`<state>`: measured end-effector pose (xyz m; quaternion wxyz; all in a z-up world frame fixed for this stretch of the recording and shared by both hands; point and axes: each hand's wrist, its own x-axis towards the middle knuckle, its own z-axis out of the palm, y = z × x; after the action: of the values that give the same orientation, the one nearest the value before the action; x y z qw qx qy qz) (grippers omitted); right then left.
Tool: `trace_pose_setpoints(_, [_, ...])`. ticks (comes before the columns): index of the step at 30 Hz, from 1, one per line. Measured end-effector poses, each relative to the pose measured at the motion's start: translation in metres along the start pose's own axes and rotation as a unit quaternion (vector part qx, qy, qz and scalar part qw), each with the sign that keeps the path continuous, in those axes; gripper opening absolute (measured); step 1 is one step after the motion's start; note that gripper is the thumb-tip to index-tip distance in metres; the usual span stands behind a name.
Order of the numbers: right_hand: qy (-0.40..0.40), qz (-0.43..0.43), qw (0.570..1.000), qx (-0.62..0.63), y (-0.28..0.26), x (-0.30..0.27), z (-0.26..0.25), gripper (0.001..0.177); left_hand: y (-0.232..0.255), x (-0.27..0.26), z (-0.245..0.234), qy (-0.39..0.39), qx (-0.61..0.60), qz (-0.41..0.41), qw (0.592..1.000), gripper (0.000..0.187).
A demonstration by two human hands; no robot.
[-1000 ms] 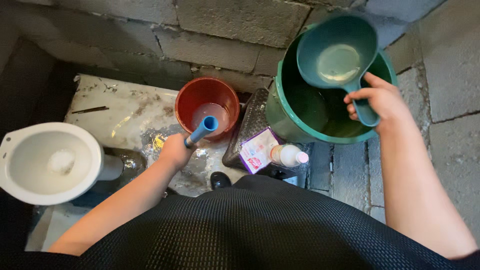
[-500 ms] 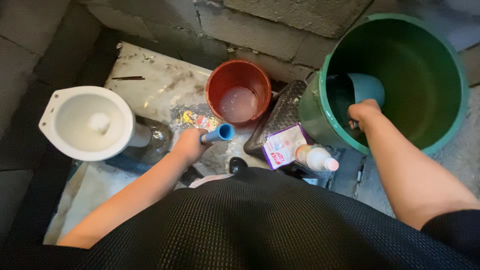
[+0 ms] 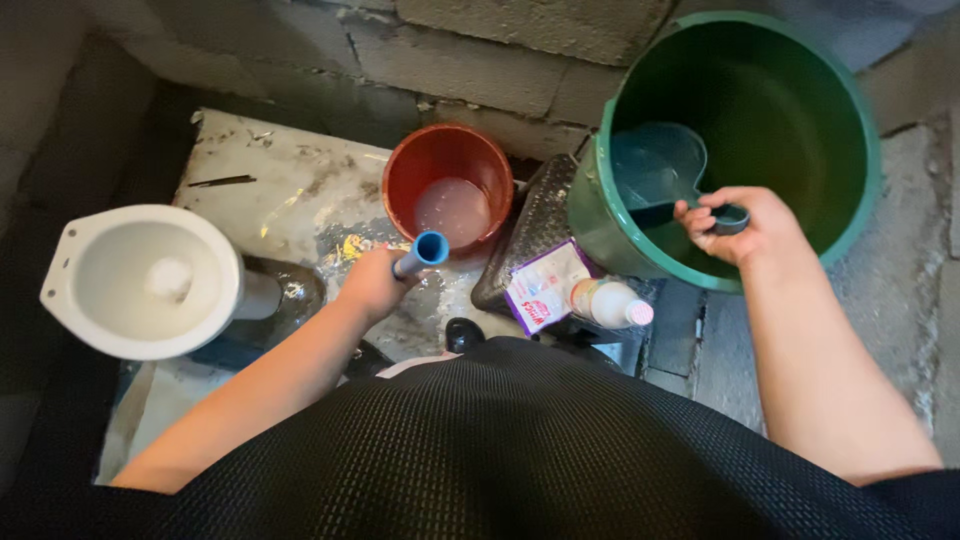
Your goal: The person pours water from a blue scoop into a red bucket, then uses a blue-handled brush to scrub the floor around a white squat toilet. The person moves a black basin aside and continues scrubbing the wet floor area.
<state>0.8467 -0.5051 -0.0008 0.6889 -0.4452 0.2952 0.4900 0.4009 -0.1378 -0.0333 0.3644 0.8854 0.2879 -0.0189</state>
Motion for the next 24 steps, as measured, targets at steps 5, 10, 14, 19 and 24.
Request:
trace_pose_setpoints(5, [-0.143, -0.055, 0.988, 0.0, 0.009, -0.087, 0.024, 0.05, 0.019, 0.011, -0.005, -0.025, 0.005, -0.026, 0.999, 0.023])
trace_pose_setpoints(10, [-0.269, -0.075, 0.959, 0.049, 0.023, -0.168, 0.044, 0.058, 0.034, 0.023, -0.01, -0.03, 0.029, 0.0, 0.999, 0.023])
trace_pose_setpoints(14, [-0.295, -0.117, 0.948, 0.039, 0.033, -0.215, 0.066, 0.059, 0.043, 0.031, -0.016, -0.038, 0.029, -0.002, 0.999, 0.023])
trace_pose_setpoints(19, [-0.331, -0.13, 0.933, -0.052, 0.046, -0.238, 0.11, 0.067, 0.041, 0.029, -0.026, -0.021, 0.005, -0.003, 1.0, 0.023])
trace_pose_setpoints(24, [-0.33, -0.115, 0.918, -0.188, 0.06, -0.22, 0.174, 0.063, 0.022, 0.015, -0.035, 0.038, -0.009, 0.002, 0.999, 0.023])
